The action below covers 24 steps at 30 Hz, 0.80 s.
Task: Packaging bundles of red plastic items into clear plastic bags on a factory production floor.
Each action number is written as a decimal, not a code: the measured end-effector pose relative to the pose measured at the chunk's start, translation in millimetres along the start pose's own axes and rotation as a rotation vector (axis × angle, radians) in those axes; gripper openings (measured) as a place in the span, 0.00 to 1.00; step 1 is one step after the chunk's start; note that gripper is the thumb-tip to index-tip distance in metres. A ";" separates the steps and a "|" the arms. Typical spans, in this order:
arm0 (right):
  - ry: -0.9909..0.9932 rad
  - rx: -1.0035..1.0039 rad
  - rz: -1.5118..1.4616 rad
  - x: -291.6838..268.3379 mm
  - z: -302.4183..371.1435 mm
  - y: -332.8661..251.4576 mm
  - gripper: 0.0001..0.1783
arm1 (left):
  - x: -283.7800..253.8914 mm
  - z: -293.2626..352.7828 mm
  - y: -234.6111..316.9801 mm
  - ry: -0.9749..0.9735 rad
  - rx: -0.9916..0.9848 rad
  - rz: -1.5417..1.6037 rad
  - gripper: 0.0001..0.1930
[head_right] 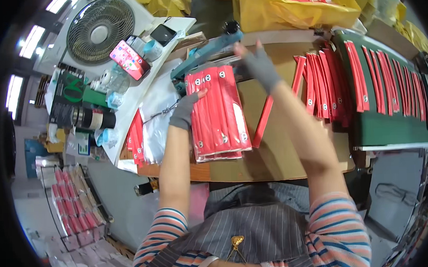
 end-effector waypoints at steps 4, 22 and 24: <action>0.071 -0.329 0.879 27.6 88.8 105.7 0.66 | 15.3 39.5 -5.0 0.091 0.254 -0.280 0.29; -1.355 0.239 -0.323 276.3 327.5 -28.2 0.30 | -216.2 519.7 -106.8 1.474 -0.057 -0.602 0.27; -1.375 -0.048 -0.262 343.6 345.6 -22.0 0.34 | -263.6 548.5 -167.3 1.545 -0.545 -0.713 0.28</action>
Point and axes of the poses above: each hand's wrist, its own z-axis away from the middle knuckle, its own x-axis out of the palm, y = z × x, the point moved 3 cm from there along -z, towards the middle knuckle, and after that the axes turned 4 degrees about -z, right-handed, at the moved point
